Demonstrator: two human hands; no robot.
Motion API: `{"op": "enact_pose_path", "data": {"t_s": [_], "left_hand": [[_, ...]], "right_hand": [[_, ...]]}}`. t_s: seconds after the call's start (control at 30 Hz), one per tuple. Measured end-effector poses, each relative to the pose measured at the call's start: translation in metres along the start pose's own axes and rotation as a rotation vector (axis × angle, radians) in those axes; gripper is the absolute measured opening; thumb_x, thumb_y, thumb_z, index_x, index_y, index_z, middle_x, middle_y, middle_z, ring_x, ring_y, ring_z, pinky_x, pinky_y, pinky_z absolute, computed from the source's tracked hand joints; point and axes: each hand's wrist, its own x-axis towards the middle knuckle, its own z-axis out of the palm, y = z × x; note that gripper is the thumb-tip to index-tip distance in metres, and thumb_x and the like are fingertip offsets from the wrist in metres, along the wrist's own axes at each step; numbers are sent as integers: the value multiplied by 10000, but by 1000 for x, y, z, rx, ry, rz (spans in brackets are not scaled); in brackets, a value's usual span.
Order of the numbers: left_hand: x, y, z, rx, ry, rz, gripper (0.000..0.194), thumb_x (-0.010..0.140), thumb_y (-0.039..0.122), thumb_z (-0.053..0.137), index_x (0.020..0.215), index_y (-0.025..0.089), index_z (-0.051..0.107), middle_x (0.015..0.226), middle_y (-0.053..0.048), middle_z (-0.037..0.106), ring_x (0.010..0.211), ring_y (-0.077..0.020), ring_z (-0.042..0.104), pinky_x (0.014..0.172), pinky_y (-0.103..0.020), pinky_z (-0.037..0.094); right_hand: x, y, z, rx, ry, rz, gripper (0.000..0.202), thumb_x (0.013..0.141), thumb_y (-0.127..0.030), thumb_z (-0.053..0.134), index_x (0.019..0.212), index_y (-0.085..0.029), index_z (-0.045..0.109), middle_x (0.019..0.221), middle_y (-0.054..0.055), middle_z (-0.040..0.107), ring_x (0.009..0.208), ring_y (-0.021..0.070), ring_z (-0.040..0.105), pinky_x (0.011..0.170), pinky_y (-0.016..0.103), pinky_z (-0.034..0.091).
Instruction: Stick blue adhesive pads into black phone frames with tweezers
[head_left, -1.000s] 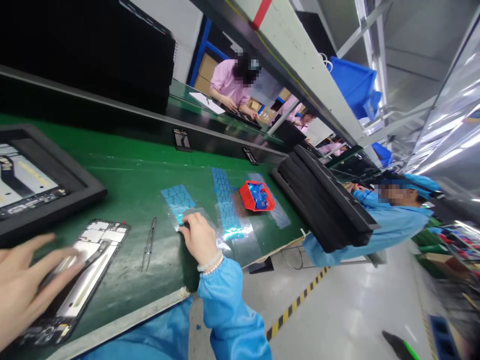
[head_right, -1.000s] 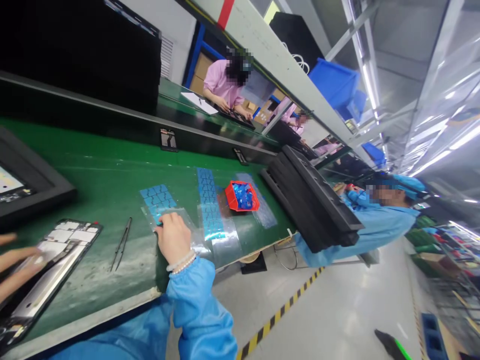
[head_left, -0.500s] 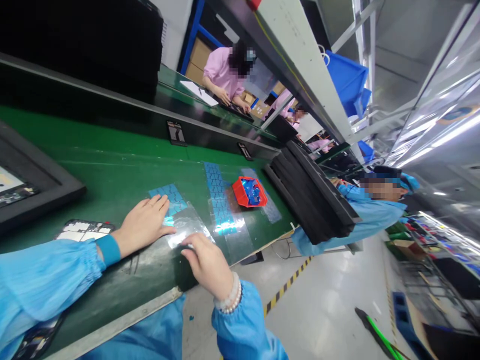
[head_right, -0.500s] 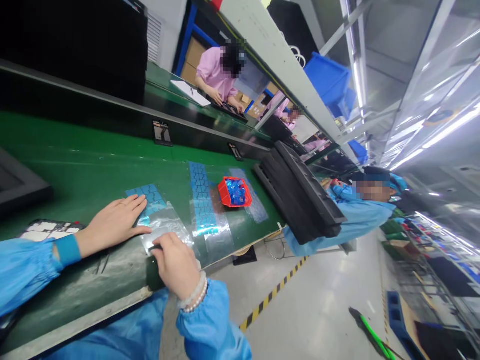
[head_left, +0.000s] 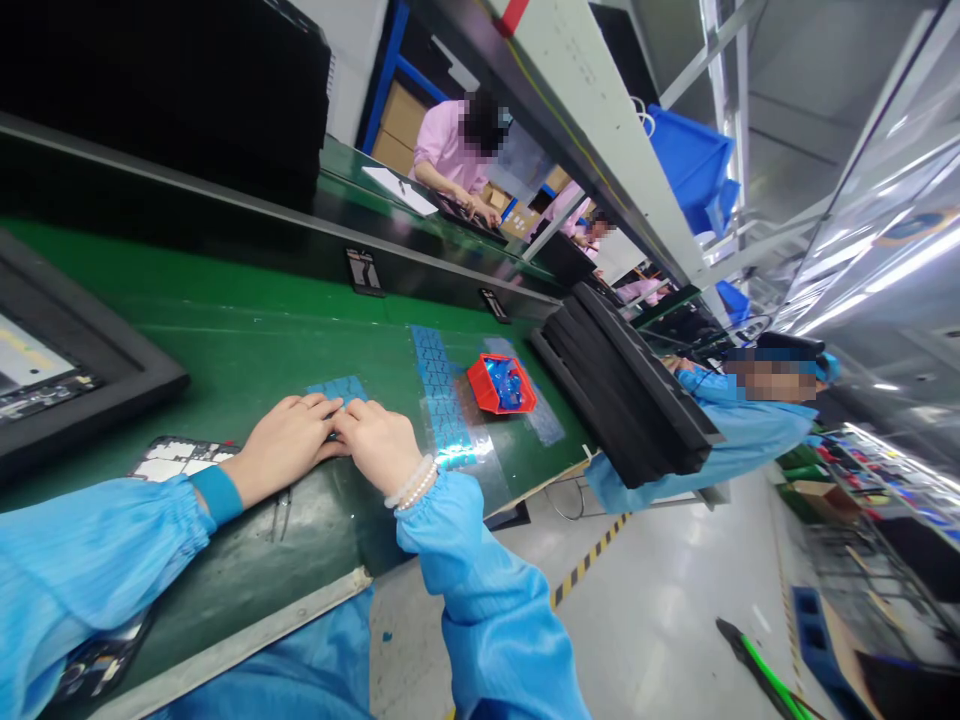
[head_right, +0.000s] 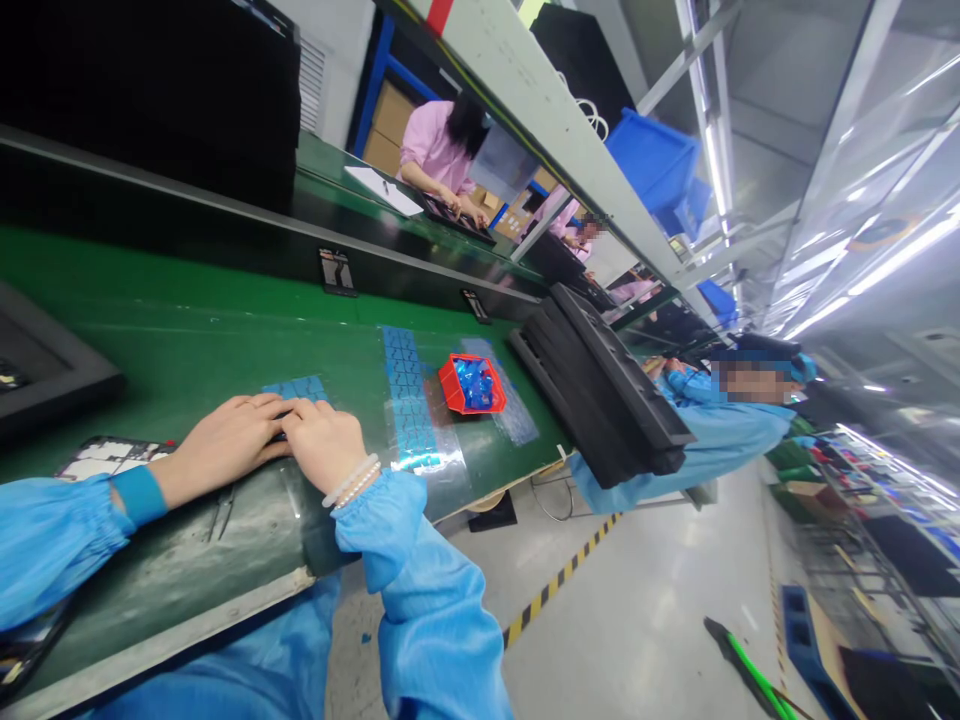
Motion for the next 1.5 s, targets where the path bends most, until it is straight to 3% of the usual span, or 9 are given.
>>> {"op": "enact_pose_path", "data": {"t_s": [0.23, 0.4, 0.47, 0.57, 0.67, 1.0, 1.3, 1.37, 1.5], "left_hand": [[0, -3, 0, -196, -43, -65, 775, 736, 684, 607, 1275, 128, 615, 1443, -201, 526, 1360, -366, 448, 1113, -528, 312], [-26, 20, -17, -460, 7, -105, 747, 773, 681, 529, 1338, 195, 577, 1420, -119, 568, 1342, -318, 488, 1115, -466, 367], [-48, 34, -28, -575, 30, -116, 645, 841, 665, 439, 1322, 264, 590, 1316, -45, 666, 1200, -236, 623, 1009, -340, 486], [-80, 47, -45, -745, 95, -215, 584, 833, 694, 422, 1142, 293, 714, 1105, -13, 769, 964, -212, 730, 830, -253, 568], [-102, 45, -57, -901, 234, -422, 482, 665, 731, 603, 827, 319, 792, 914, 1, 802, 838, -238, 748, 785, -258, 584], [-137, 23, -63, -928, 375, -788, 297, 518, 583, 695, 645, 328, 779, 762, 21, 796, 700, -224, 739, 650, -224, 582], [-143, 23, -65, -931, 314, -616, 327, 647, 566, 628, 499, 276, 664, 569, 39, 692, 544, -159, 645, 530, -178, 514], [-150, 10, -64, -846, 237, -550, 346, 684, 597, 600, 579, 280, 690, 615, 27, 709, 566, -173, 653, 525, -203, 520], [-164, -20, -52, -333, 242, -568, 641, 785, 652, 460, 1218, 218, 644, 1060, -104, 748, 894, -315, 713, 757, -402, 589]], "right_hand": [[-30, 5, -12, 243, 227, 130, 164, 827, -105, 621, 701, -197, 570, 821, 32, 621, 830, 175, 579, 749, 276, 483], [-90, -15, -10, 579, 579, 366, 286, 984, -337, 381, 802, -191, 546, 683, -5, 521, 617, 123, 517, 585, 240, 475], [-103, -38, 2, 1063, 700, 505, 318, 951, -457, 461, 821, -188, 572, 622, -30, 478, 553, 107, 470, 519, 222, 444], [-101, -75, 19, 1887, 685, 663, 364, 683, -499, 811, 811, -189, 670, 624, -35, 527, 575, 90, 485, 506, 192, 421], [-84, -102, 25, 2167, 560, 715, 402, 510, -436, 930, 754, -185, 732, 637, -29, 571, 565, 72, 494, 477, 170, 396], [-70, -134, 38, 2259, 295, 736, 404, 459, -433, 952, 719, -193, 759, 686, -21, 633, 538, 57, 515, 465, 171, 385], [-72, -142, 51, 2223, 295, 604, 330, 563, -441, 907, 696, -197, 730, 534, -37, 550, 524, 80, 477, 516, 201, 381], [-71, -140, 56, 2201, 302, 577, 333, 583, -456, 891, 674, -197, 704, 515, -44, 532, 514, 80, 464, 524, 204, 380], [-68, -129, 67, 1790, 423, 534, 256, 759, -455, 752, 750, -203, 707, 602, -19, 606, 587, 113, 550, 598, 236, 459]]}}
